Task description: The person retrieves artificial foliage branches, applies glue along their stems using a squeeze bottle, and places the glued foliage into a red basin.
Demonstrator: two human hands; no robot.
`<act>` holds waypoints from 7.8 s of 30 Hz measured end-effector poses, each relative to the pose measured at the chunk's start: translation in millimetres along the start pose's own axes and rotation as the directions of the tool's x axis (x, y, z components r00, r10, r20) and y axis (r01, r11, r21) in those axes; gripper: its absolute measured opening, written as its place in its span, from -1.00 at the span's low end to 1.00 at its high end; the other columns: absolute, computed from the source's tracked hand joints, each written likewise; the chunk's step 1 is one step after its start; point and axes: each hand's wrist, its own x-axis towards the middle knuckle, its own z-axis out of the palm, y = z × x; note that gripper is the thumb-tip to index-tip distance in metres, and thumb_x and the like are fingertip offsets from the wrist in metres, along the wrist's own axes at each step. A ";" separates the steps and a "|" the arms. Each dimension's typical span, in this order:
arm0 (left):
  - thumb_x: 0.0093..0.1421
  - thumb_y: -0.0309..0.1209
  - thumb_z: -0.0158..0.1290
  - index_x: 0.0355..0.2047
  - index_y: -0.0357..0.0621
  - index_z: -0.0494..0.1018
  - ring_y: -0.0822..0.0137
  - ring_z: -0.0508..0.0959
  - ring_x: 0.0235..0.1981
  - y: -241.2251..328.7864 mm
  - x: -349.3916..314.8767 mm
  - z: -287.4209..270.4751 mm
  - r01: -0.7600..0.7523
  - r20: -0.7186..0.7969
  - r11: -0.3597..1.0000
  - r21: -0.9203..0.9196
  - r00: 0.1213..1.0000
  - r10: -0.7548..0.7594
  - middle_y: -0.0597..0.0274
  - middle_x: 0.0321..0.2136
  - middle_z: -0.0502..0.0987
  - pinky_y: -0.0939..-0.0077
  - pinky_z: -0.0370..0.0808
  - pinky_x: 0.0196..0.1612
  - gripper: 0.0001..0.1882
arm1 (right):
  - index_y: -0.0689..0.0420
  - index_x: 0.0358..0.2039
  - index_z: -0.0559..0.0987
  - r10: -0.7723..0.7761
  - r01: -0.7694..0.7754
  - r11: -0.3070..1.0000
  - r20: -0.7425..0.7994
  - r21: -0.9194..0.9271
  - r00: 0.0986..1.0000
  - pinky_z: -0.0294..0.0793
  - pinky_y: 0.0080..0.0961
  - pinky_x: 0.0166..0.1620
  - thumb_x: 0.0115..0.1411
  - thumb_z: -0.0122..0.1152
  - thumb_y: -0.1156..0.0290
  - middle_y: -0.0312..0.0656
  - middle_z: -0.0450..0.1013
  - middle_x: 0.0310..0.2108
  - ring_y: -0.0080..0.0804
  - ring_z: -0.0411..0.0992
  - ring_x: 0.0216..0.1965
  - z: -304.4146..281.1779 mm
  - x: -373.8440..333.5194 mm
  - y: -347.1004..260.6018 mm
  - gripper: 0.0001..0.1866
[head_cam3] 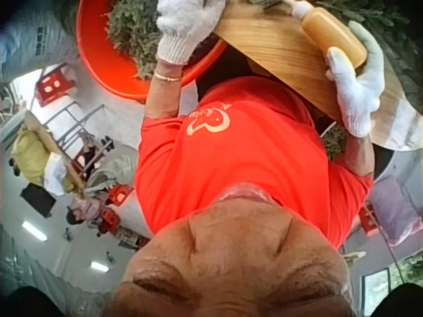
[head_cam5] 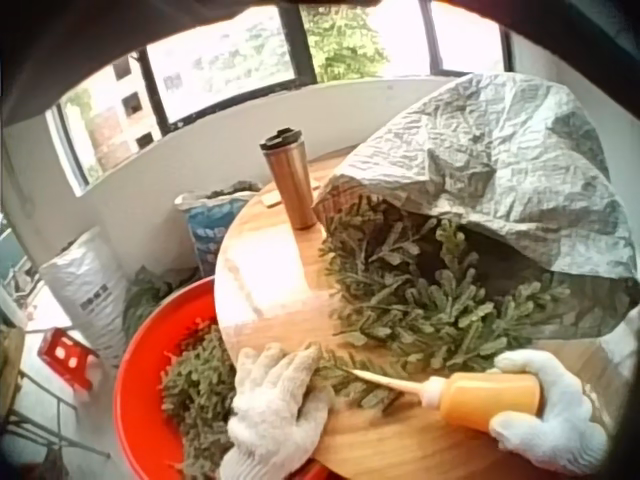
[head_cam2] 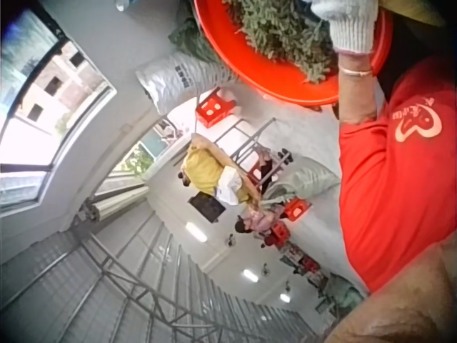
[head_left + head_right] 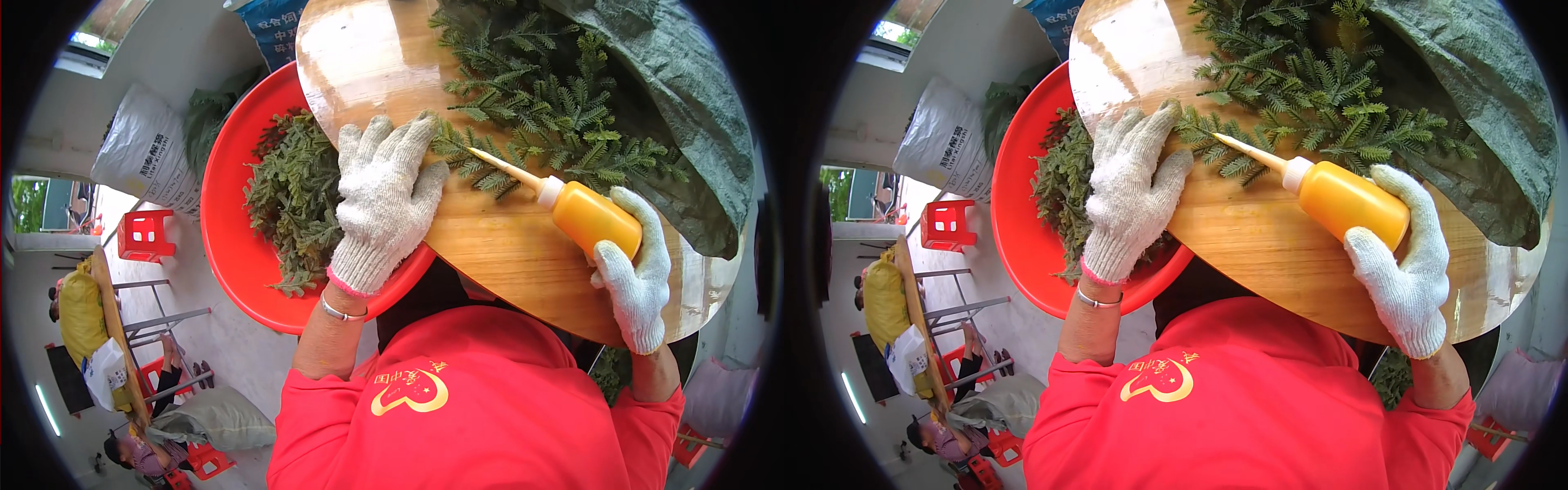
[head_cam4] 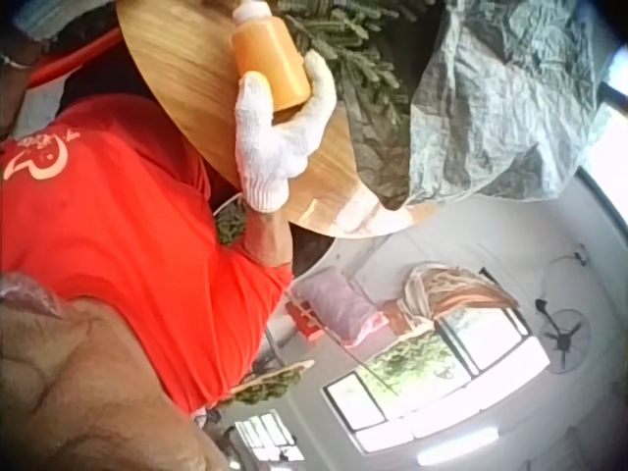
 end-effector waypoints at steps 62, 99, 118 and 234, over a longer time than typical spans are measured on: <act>0.23 -0.35 0.15 -0.03 -0.13 0.60 -0.11 0.50 0.07 -6.3 -2.4 0.2 -0.035 0.065 0.999 0.033 0.997 0.033 0.04 -0.05 0.60 -0.01 0.26 0.30 -0.69 | 0.24 0.19 0.46 -0.382 0.462 0.766 0.263 -0.447 0.886 0.34 -0.41 0.29 0.05 0.24 0.67 -0.10 0.42 0.15 -0.32 0.42 0.19 2.4 13.9 -80.0 -0.39; 0.19 -0.35 0.19 -0.07 -0.12 0.63 -0.12 0.50 0.08 -4.6 0.7 2.9 -0.036 0.059 0.999 0.021 0.998 0.034 0.02 -0.08 0.62 0.01 0.30 0.29 -0.70 | 0.24 0.16 0.46 -0.262 0.346 0.707 0.225 -0.617 0.938 0.32 -0.39 0.30 0.01 0.21 0.69 -0.06 0.39 0.13 -0.29 0.41 0.19 -28.8 1.5 -101.0 -0.39; 0.22 -0.27 0.17 -0.04 -0.02 0.62 -0.11 0.47 0.13 -6.9 -2.2 4.9 -0.023 0.097 0.998 0.055 0.995 0.018 0.07 -0.04 0.60 -0.19 0.16 0.35 -0.69 | 0.21 0.18 0.46 -0.203 0.272 0.681 0.182 -0.680 0.962 0.34 -0.38 0.30 0.02 0.14 0.73 -0.06 0.40 0.16 -0.27 0.42 0.19 -63.9 -6.1 -93.7 -0.38; 0.31 -0.52 0.12 0.17 -0.40 0.44 0.35 0.64 -0.13 95.5 2.2 -88.1 0.828 0.737 0.405 -0.388 0.543 -0.403 0.02 -0.13 0.63 0.50 0.57 0.00 -0.57 | 0.36 0.02 0.50 -0.010 -0.003 0.731 0.015 0.682 1.000 0.21 -0.68 -0.72 0.27 0.17 -0.20 -0.14 0.40 -0.67 -0.51 0.23 -0.80 -85.2 -7.9 56.9 -0.25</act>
